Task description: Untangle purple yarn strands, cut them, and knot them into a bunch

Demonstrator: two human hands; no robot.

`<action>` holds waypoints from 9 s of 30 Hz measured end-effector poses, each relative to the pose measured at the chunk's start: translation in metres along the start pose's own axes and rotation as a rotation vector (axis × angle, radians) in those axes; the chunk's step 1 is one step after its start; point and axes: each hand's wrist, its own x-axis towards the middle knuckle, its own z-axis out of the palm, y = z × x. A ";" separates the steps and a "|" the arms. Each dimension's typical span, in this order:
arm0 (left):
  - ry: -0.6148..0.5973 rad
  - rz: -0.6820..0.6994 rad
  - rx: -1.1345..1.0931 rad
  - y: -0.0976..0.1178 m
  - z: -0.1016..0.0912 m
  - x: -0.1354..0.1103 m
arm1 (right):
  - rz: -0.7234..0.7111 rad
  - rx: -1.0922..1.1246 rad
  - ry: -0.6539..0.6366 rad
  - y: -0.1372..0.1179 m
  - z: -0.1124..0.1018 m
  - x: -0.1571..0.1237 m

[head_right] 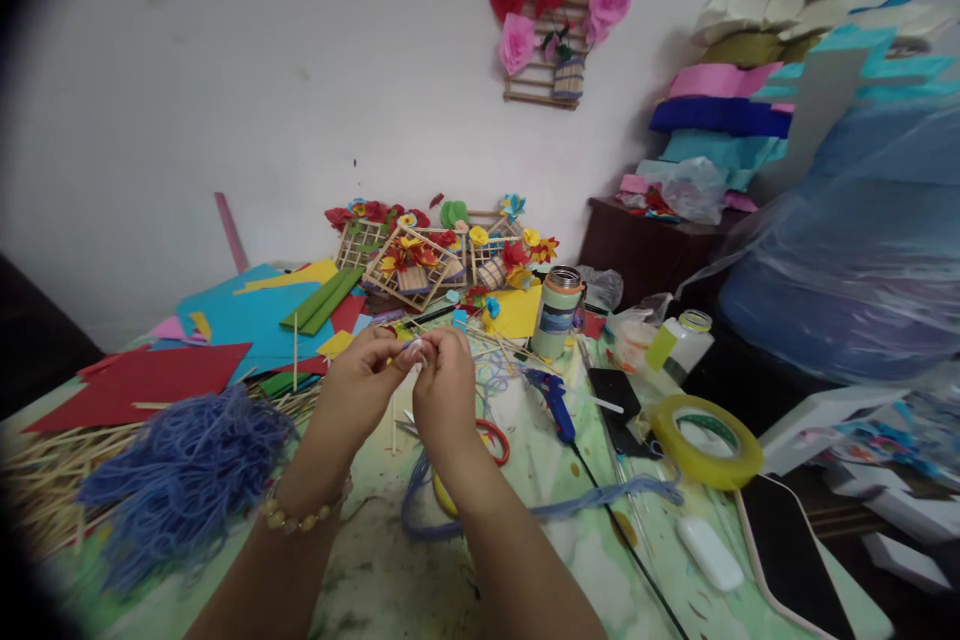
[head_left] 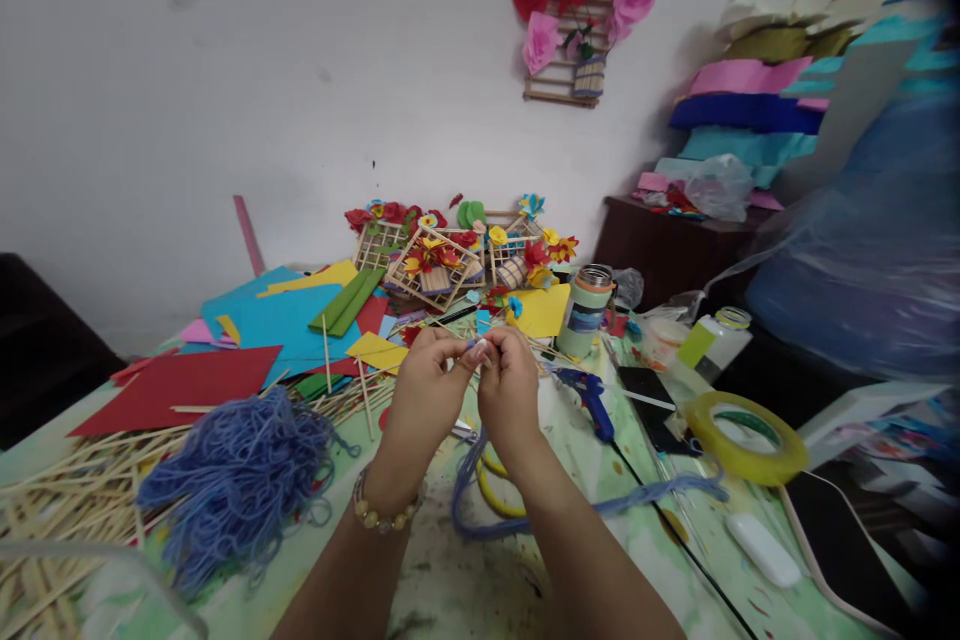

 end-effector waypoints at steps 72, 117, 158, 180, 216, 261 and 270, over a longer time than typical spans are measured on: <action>-0.350 -0.441 -0.585 0.006 -0.009 0.003 | 0.597 0.897 -0.268 -0.018 -0.015 0.010; -0.358 0.047 0.056 -0.004 -0.009 0.003 | 0.520 0.669 -0.029 -0.003 0.001 0.008; -0.038 0.097 -0.329 -0.023 0.008 0.011 | 0.138 0.328 0.000 0.001 -0.002 0.004; 0.046 0.112 -0.423 -0.023 0.003 0.016 | 0.861 0.969 -0.354 -0.008 -0.019 0.017; -0.035 0.266 0.104 0.003 0.002 -0.006 | 0.522 0.719 -0.296 -0.009 -0.030 0.018; -0.202 0.613 0.277 -0.002 -0.013 0.004 | 0.339 0.318 -0.582 -0.014 -0.056 0.024; -0.154 0.482 0.277 -0.001 -0.029 0.009 | 0.295 0.262 -0.454 -0.012 -0.061 0.028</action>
